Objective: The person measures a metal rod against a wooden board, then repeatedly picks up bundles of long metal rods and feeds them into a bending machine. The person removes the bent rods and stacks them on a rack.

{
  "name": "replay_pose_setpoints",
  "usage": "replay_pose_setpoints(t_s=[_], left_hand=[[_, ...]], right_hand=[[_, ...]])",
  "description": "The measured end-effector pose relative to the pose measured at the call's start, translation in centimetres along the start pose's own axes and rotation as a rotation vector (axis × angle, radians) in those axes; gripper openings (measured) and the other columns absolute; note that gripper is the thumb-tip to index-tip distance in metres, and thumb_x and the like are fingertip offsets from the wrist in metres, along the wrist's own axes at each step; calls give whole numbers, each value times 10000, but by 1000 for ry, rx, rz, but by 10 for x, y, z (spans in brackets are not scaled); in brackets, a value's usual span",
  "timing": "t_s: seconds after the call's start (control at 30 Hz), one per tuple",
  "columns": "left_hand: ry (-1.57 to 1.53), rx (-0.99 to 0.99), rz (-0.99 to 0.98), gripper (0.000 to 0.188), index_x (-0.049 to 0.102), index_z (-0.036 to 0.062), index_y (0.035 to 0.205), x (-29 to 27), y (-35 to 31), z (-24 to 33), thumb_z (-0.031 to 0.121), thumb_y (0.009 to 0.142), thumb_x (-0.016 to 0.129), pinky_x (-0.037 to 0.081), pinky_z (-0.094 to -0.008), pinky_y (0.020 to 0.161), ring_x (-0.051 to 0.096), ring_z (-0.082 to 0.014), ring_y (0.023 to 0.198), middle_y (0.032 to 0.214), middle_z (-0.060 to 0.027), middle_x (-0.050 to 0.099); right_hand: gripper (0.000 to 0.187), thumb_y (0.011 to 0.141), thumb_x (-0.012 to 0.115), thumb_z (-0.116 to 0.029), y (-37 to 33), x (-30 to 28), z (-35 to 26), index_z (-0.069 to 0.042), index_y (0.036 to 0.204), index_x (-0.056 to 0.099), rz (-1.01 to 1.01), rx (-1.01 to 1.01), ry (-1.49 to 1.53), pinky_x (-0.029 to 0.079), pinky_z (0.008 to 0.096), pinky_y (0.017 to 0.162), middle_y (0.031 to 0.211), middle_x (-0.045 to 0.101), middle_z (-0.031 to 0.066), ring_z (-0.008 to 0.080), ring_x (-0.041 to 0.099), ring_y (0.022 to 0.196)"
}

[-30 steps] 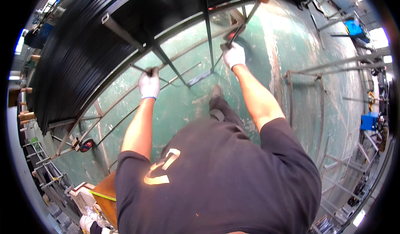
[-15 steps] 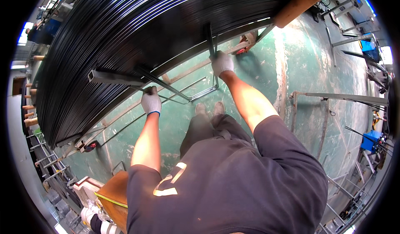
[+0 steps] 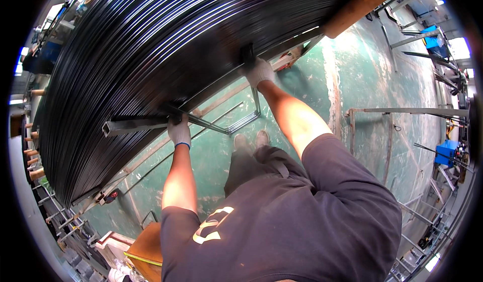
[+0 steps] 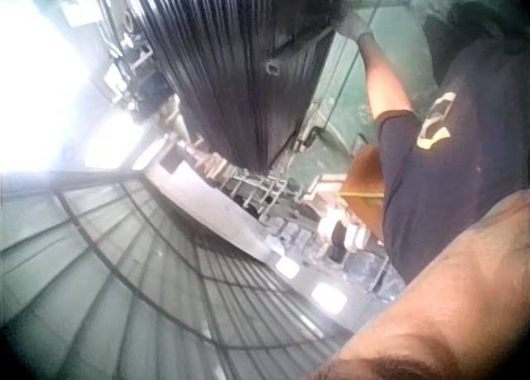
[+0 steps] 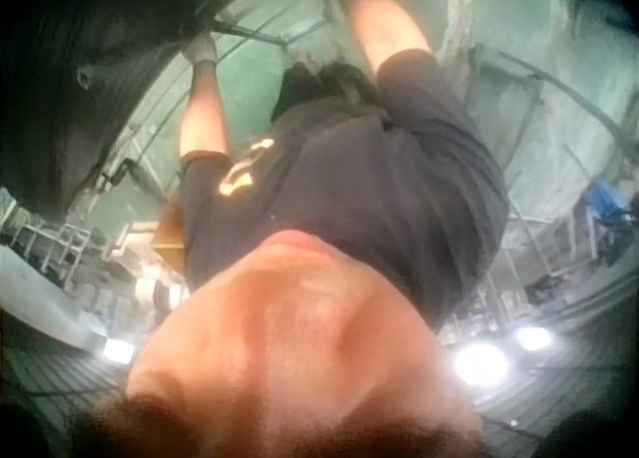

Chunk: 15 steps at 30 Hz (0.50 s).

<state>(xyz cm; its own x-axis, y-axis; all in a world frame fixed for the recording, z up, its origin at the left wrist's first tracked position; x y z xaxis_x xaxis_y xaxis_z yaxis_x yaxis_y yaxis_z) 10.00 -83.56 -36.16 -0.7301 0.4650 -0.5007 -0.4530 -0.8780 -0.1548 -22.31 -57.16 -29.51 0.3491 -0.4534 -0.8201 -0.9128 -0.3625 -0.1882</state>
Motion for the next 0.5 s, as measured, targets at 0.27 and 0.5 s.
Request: replay_pose_setpoints(t_s=[0.27, 0.5], left_hand=[[-284, -201, -92, 469, 650, -60, 1258, 27, -26, 23, 125, 874, 845, 490, -317, 980, 646, -197, 1066, 1191, -93, 715], [-348, -189, -193, 196, 697, -1, 1117, 92, -102, 72, 44, 938, 762, 507, -294, 874, 635, -146, 968, 1040, -36, 687]], right_hand=[[505, 791, 832, -350, -22, 29, 68, -38, 1172, 721, 18, -32, 326, 574, 436, 873, 1062, 765, 202, 359, 728, 1016], [385, 928, 805, -312, -77, -60, 165, 46, 997, 681, 33, 70, 758, 538, 342, 721, 788, 699, 103, 96, 575, 746]])
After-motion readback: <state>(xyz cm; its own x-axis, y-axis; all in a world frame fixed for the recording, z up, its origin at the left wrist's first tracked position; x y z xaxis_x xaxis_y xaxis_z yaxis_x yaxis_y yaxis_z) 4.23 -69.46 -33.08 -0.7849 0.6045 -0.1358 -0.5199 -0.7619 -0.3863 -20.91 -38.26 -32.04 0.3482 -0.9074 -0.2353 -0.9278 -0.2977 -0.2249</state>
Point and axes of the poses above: each hand's wrist, its own y-axis towards the middle knuckle, its own x-axis out of the palm, z = x × y, the point moved 6 cm from there along y, towards the middle knuckle
